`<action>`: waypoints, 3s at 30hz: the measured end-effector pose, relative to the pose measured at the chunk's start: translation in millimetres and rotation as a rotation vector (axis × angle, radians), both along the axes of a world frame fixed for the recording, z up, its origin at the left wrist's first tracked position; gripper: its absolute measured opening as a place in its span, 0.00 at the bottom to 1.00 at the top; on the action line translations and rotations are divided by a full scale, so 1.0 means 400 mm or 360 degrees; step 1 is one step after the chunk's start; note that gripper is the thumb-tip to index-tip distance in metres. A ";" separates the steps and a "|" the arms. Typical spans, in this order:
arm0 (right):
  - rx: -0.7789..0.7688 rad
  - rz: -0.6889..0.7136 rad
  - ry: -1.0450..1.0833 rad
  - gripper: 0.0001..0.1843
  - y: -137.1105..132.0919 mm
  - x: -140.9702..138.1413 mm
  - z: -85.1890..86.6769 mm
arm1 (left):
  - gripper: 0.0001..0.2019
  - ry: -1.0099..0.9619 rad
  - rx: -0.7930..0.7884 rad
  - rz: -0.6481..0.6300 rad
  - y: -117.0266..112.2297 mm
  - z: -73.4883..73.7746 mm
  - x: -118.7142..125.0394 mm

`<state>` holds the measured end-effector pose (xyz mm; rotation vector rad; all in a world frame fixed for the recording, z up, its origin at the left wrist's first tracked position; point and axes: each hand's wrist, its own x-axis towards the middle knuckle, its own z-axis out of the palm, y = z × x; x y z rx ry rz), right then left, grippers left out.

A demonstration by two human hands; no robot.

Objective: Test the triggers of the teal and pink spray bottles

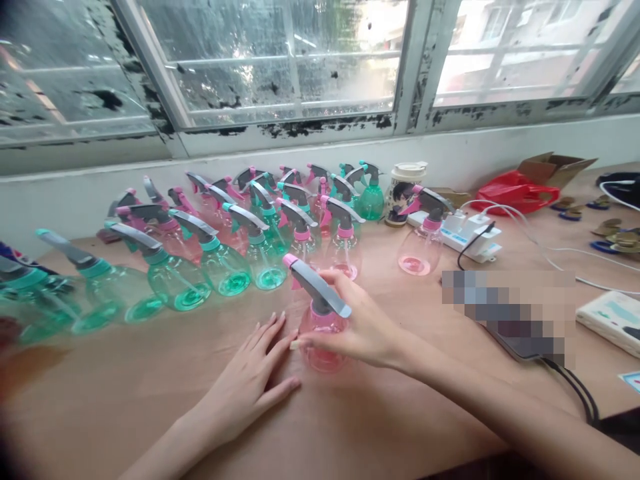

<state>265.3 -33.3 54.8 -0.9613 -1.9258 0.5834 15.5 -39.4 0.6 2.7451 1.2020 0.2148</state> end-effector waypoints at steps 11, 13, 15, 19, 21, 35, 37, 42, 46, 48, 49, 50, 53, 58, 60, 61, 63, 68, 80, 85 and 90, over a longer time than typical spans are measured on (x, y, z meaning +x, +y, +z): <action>0.0114 -0.0395 -0.0177 0.25 -0.059 0.066 -0.011 | 0.31 0.0021 0.0079 -0.0026 0.008 0.003 -0.003; 0.0061 -0.0506 -0.0269 0.23 -0.062 0.110 -0.006 | 0.30 0.0030 0.0098 -0.0030 0.011 0.004 -0.004; 0.0043 -0.0659 -0.0342 0.22 -0.056 0.165 -0.010 | 0.30 0.0037 0.0126 -0.0037 0.015 0.005 -0.007; 0.0035 -0.0891 -0.0224 0.30 -0.011 0.269 -0.028 | 0.30 0.0029 0.0205 -0.0067 0.028 -0.007 -0.016; 0.0045 -0.0930 -0.0211 0.31 0.023 0.304 -0.031 | 0.30 0.0018 0.0259 -0.0065 0.036 -0.021 -0.023; 0.0184 -0.0990 -0.0133 0.29 0.205 0.307 -0.044 | 0.33 0.0000 0.0550 -0.0074 0.054 -0.053 -0.026; 0.0196 -0.0996 -0.0103 0.30 0.211 0.300 -0.047 | 0.32 -0.0012 0.0531 -0.0066 0.059 -0.050 -0.017; 0.0219 -0.0987 -0.0033 0.31 0.191 0.294 -0.043 | 0.30 0.0070 0.0495 -0.0141 0.079 -0.026 0.026; 0.0149 -0.1017 0.0207 0.26 0.135 0.332 -0.021 | 0.31 0.0072 0.0552 -0.0173 0.089 -0.010 0.064; 0.0087 -0.1104 0.0280 0.20 0.112 0.369 -0.013 | 0.32 0.0034 0.0577 -0.0195 0.091 -0.009 0.082; 0.0075 -0.1165 0.0285 0.18 0.106 0.389 -0.011 | 0.32 0.0016 0.0584 -0.0212 0.092 -0.010 0.092; 0.0068 -0.1230 0.0282 0.18 0.104 0.409 -0.010 | 0.32 0.0000 0.0587 -0.0228 0.094 -0.012 0.102; 0.0047 -0.1353 0.0270 0.24 0.127 0.455 -0.013 | 0.31 -0.0047 0.0571 -0.0282 0.098 -0.016 0.133; -0.0022 -0.1261 0.0264 0.29 0.201 0.467 -0.009 | 0.32 -0.0082 0.0517 -0.0378 0.097 0.002 0.183; -0.0019 -0.1246 0.0268 0.25 0.225 0.458 -0.003 | 0.32 -0.0068 0.0513 -0.0406 0.094 0.012 0.196; -0.0016 -0.1249 0.0272 0.23 0.233 0.454 0.000 | 0.32 -0.0067 0.0520 -0.0413 0.093 0.015 0.201; -0.0009 -0.1261 0.0286 0.21 0.240 0.446 0.006 | 0.31 -0.0062 0.0526 -0.0418 0.094 0.017 0.206; 0.0068 -0.1326 0.0363 0.17 0.197 0.447 0.023 | 0.30 -0.0109 0.0557 -0.0440 0.099 0.008 0.209; -0.0037 -0.0804 0.0348 0.11 -0.063 0.288 0.060 | 0.28 -0.0444 -0.0041 -0.0297 0.053 0.042 0.244; -0.0036 -0.0441 0.0276 0.09 -0.074 0.132 0.074 | 0.36 -0.0636 -0.0241 -0.0103 0.018 0.095 0.219; -0.0002 -0.0176 0.0243 0.10 -0.069 0.000 0.072 | 0.37 -0.0774 -0.0209 0.0045 -0.017 0.102 0.113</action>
